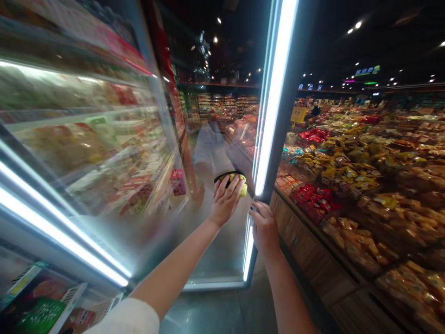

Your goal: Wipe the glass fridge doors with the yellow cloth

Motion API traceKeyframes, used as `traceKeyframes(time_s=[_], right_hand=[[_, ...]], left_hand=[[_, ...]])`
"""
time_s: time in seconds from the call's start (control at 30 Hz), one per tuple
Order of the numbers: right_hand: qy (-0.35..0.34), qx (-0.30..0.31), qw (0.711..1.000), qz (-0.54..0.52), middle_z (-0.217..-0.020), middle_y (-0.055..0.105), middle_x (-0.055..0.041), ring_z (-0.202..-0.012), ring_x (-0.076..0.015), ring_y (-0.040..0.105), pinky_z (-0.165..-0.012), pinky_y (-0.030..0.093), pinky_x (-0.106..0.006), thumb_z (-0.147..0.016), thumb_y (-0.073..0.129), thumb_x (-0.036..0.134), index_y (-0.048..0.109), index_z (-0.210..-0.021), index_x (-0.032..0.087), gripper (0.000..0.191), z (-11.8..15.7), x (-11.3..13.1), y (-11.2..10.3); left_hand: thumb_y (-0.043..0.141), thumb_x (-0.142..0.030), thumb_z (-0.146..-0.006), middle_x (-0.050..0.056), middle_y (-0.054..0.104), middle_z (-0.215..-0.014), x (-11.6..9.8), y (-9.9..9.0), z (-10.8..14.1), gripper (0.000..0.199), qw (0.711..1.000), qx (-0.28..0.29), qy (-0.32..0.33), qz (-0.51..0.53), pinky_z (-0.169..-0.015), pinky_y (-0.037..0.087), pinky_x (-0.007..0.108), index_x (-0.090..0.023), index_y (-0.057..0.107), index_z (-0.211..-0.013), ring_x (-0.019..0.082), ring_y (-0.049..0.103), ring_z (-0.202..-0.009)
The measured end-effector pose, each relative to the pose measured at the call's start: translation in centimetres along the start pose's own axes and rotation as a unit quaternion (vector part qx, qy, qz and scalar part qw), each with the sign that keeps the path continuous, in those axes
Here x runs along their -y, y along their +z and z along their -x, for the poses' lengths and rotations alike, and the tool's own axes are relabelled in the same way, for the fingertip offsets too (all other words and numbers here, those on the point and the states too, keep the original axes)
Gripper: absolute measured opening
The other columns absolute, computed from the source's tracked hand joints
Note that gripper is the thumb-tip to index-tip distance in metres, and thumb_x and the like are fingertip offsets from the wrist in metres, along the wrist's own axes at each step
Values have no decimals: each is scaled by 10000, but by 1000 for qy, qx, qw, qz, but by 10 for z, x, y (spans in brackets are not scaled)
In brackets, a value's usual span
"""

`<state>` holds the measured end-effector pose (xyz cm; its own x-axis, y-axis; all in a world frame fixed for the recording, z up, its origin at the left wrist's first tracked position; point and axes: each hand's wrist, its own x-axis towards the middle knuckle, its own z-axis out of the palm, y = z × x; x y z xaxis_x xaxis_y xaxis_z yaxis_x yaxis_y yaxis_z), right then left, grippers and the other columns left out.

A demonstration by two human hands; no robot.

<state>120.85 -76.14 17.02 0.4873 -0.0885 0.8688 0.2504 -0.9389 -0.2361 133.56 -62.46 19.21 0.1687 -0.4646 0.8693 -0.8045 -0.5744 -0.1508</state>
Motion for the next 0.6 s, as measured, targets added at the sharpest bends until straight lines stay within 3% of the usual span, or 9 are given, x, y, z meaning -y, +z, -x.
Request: traceKeyframes(time_s=[0.23, 0.47, 0.6], right_hand=[[-9, -2, 1000, -18, -1189, 738, -126, -1244, -233, 639, -1023, 569, -458, -905, 445, 22, 770, -897, 209, 375, 8, -4, -4], [4, 3, 999, -51, -1200, 745, -114, -1239, -243, 655, -1044, 564, -438, -894, 465, 34, 769, -904, 217, 355, 11, -10, -10], [0, 10, 999, -33, -1184, 750, -107, -1250, -230, 648, -1044, 562, -433, -873, 450, -5, 756, -902, 221, 382, 13, -10, -14]], left_hand=[[487, -168, -1000, -17, 577, -1495, -1, 6, 25, 537, 995, 22, 102, -5, -1271, 262, 334, -307, 471, -1518, 157, 479, -1437], [473, -168, -997, 19, 545, -1525, -16, 18, -2, 577, 997, 20, 70, 11, -1275, 266, 385, -281, 408, -1559, 182, 430, -1474], [484, -159, -1000, 9, 546, -1524, -18, 25, 31, 554, 996, 34, 83, 12, -1263, 284, 376, -303, 447, -1534, 183, 442, -1466]])
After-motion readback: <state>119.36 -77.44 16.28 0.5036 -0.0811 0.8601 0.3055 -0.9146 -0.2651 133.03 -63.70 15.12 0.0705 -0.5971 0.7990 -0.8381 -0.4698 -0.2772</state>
